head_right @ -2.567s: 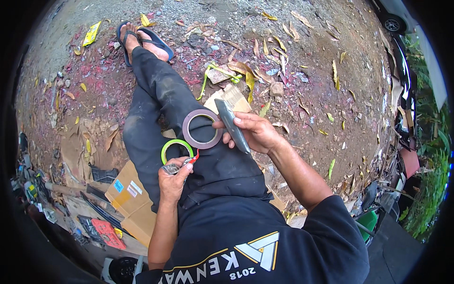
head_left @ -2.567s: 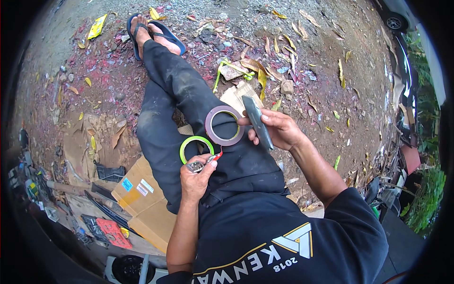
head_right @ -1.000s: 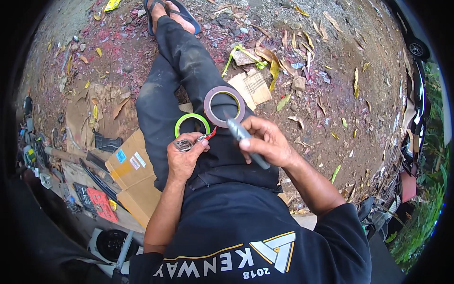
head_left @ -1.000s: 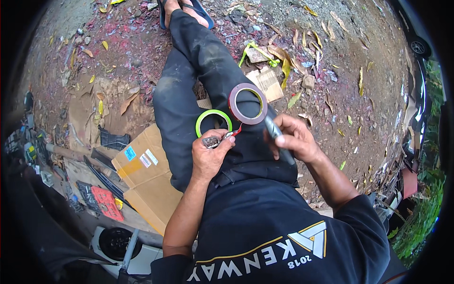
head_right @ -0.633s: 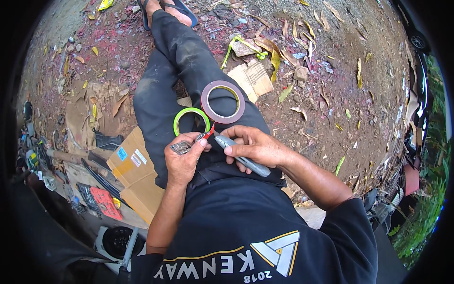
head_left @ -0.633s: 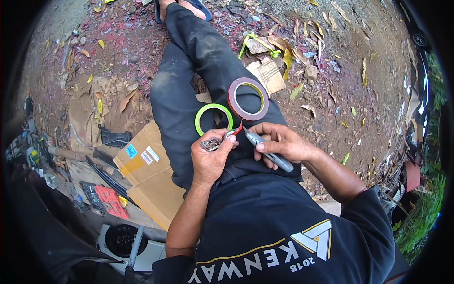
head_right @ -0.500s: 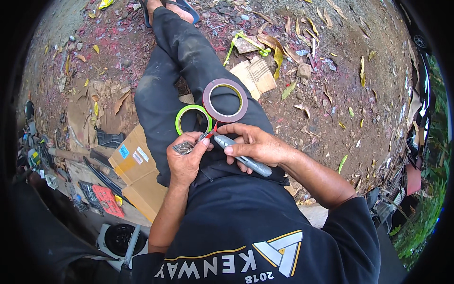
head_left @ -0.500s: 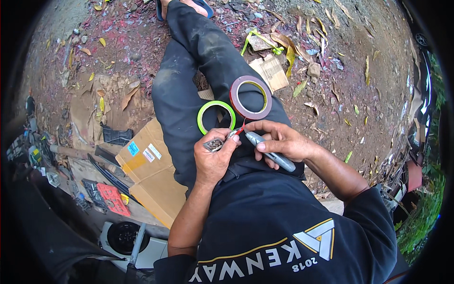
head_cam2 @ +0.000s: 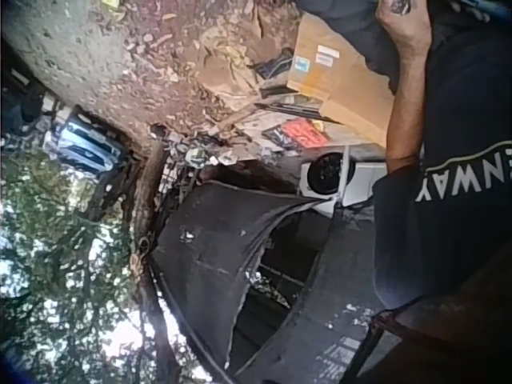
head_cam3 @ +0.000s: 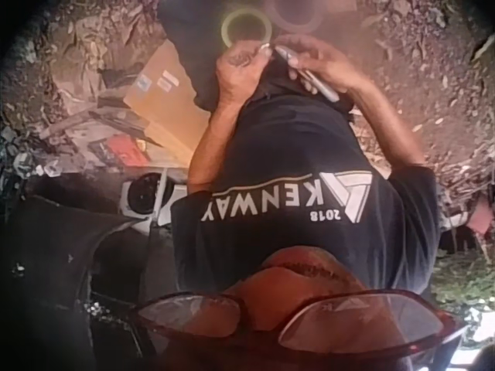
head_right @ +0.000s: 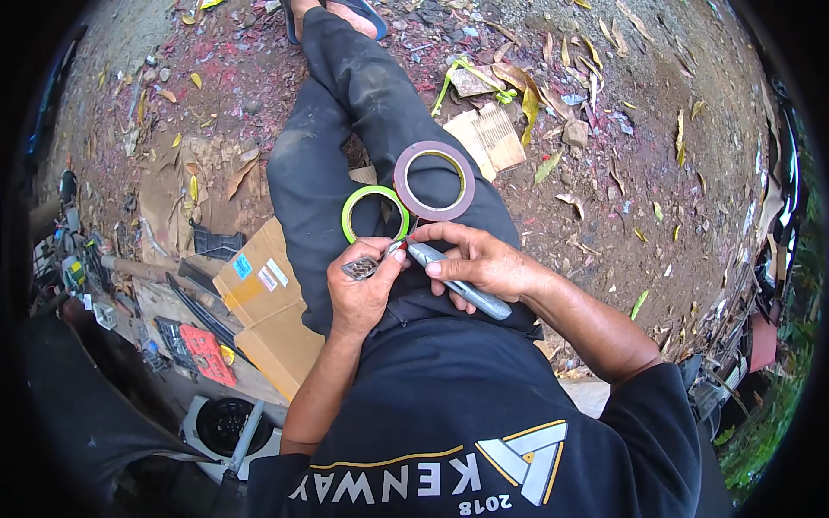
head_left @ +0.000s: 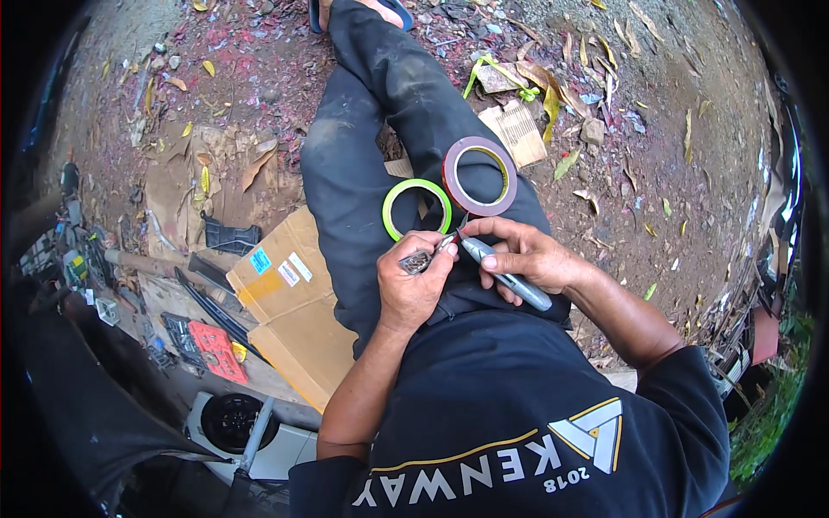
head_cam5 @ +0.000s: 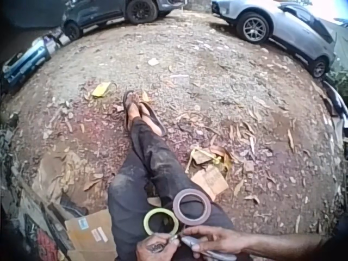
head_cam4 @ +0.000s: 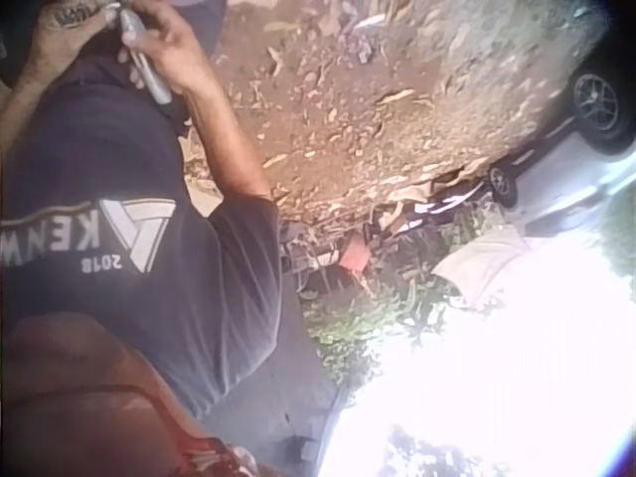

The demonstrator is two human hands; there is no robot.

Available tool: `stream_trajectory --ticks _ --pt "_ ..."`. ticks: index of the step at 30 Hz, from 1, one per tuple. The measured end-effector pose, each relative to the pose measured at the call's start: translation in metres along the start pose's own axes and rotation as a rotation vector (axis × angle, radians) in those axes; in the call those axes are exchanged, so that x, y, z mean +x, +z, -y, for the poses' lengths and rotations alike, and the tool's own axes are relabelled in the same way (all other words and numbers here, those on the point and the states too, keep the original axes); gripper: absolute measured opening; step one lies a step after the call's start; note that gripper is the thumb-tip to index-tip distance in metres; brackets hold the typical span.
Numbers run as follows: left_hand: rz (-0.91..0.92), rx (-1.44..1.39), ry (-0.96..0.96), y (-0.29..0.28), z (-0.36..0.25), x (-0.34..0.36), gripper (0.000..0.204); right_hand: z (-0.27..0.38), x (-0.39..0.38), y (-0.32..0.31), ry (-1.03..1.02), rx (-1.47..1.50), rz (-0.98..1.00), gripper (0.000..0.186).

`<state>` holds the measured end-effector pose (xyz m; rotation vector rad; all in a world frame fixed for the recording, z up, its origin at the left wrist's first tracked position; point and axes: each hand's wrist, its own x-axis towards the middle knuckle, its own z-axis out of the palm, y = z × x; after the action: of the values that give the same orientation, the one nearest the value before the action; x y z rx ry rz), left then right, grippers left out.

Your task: Repairing and preparing electronic wiring and components using electrical tape and tools while outdoors.

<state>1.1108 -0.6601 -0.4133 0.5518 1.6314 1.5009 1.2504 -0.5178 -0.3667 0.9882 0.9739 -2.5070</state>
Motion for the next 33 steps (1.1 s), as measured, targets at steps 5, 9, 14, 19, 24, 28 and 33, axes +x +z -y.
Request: stream_trajectory --ticks 5,9,14,19,24,28,33 --pt "0.013 0.016 0.046 -0.001 0.001 0.0 0.015 -0.006 0.004 -0.005 -0.004 0.036 0.018 0.051" --pt "0.03 0.041 0.091 0.0 -0.004 0.001 0.015 -0.006 0.006 -0.002 -0.008 0.073 -0.022 0.047" --pt "0.041 0.091 0.154 -0.001 -0.004 0.0 0.015 -0.007 0.007 -0.003 -0.013 0.141 -0.027 0.049" --pt "-0.014 -0.317 -0.223 0.0 -0.01 -0.001 0.011 -0.01 0.005 -0.007 -0.049 0.168 0.094 0.056" --pt "-0.113 -0.712 -0.401 0.0 -0.008 0.002 0.006 -0.016 0.005 -0.004 -0.075 0.02 0.079 0.06" --pt "-0.151 -0.862 -0.496 0.0 -0.012 0.0 0.008 -0.025 0.012 -0.005 -0.132 0.084 0.097 0.067" --pt "-0.135 -0.906 -0.518 0.001 -0.02 -0.004 0.011 -0.024 0.012 0.0 -0.163 0.09 0.104 0.065"
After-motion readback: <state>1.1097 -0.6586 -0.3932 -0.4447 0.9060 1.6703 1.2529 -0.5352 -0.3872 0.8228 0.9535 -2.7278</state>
